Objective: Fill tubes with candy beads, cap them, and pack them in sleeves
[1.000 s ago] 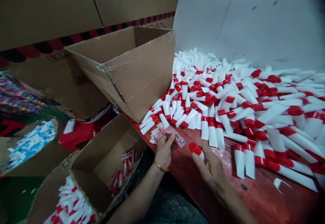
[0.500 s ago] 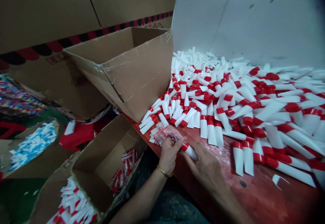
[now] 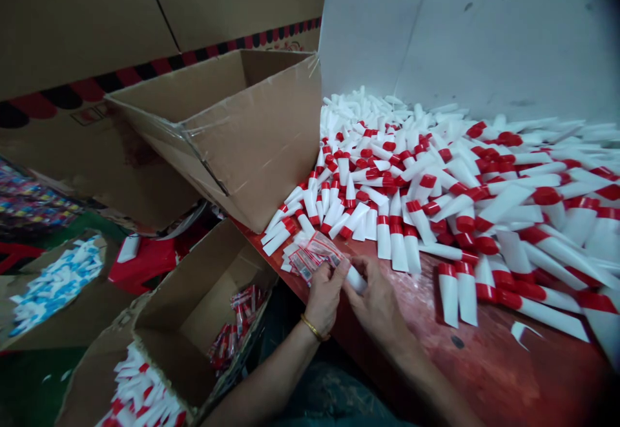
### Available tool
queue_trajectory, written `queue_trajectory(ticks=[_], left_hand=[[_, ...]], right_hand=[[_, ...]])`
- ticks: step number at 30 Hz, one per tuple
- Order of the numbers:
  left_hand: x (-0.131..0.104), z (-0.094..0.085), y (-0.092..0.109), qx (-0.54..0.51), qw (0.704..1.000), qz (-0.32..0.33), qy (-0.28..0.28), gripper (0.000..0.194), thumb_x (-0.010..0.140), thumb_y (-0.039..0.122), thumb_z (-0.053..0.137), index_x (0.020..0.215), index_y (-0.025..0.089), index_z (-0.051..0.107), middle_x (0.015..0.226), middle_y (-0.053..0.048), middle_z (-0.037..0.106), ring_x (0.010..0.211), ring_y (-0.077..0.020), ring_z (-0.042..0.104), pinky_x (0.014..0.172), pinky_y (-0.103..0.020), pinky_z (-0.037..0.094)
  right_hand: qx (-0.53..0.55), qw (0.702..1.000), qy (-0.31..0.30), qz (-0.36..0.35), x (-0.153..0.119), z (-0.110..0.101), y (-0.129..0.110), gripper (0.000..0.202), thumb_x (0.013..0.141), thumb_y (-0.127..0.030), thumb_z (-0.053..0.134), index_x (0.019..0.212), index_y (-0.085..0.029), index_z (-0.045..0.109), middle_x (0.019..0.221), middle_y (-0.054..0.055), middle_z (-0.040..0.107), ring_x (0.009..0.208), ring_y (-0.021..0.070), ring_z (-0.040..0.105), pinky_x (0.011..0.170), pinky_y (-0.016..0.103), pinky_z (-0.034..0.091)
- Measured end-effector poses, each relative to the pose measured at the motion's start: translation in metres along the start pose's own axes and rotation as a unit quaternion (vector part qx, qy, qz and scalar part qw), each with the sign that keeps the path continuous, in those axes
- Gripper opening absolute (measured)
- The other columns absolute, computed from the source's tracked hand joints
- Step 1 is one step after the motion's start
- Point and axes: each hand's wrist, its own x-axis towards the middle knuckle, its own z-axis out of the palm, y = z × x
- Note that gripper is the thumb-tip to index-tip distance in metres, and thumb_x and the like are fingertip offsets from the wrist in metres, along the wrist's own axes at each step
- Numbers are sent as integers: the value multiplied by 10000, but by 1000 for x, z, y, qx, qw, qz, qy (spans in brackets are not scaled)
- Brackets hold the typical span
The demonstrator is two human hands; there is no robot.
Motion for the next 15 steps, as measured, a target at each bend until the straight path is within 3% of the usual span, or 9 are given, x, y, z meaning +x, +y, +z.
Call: queue_trajectory(ticks=[4,6,8,12,15], left_hand=[[7,-5,18,-66,997,-30,-6,393,634,451,696,826,117,616,764,-58,660,742,-172,606,703,-273,451],[11,-10,27,-97,995,-30,8,418,612,459,711,848,129,608,761,-57,664,782,-186,614,714,-277,454],[11,-12,28,-100,994,-33,10,428,596,458,723,861,142,608,765,-54,668,800,-189,616,716,-275,454],[-3,-3,10,-68,995,-64,-45,405,621,472,700,834,131,647,763,-63,676,733,-173,612,702,-274,450],[-13,4,-3,-50,995,-48,-76,379,700,467,635,840,116,673,781,-73,681,696,-151,593,694,-262,439]], right_hand=[[15,998,-61,-22,-4,-14,3,435,787,-332,561,1162,-160,420,1051,94,579,923,200,567,785,331,472],[12,992,-123,0,-10,-24,7,265,853,-356,468,1029,-165,522,869,51,614,762,172,585,666,282,477],[17,988,-149,21,-16,-29,10,286,900,-360,372,815,-170,567,664,10,575,594,140,549,553,242,436],[39,996,-74,8,-16,-26,8,318,877,-377,410,699,-162,562,592,0,524,542,128,498,507,226,386],[95,992,-70,41,-11,-19,6,344,856,-407,431,682,-148,578,545,-8,497,489,120,465,455,216,368]])
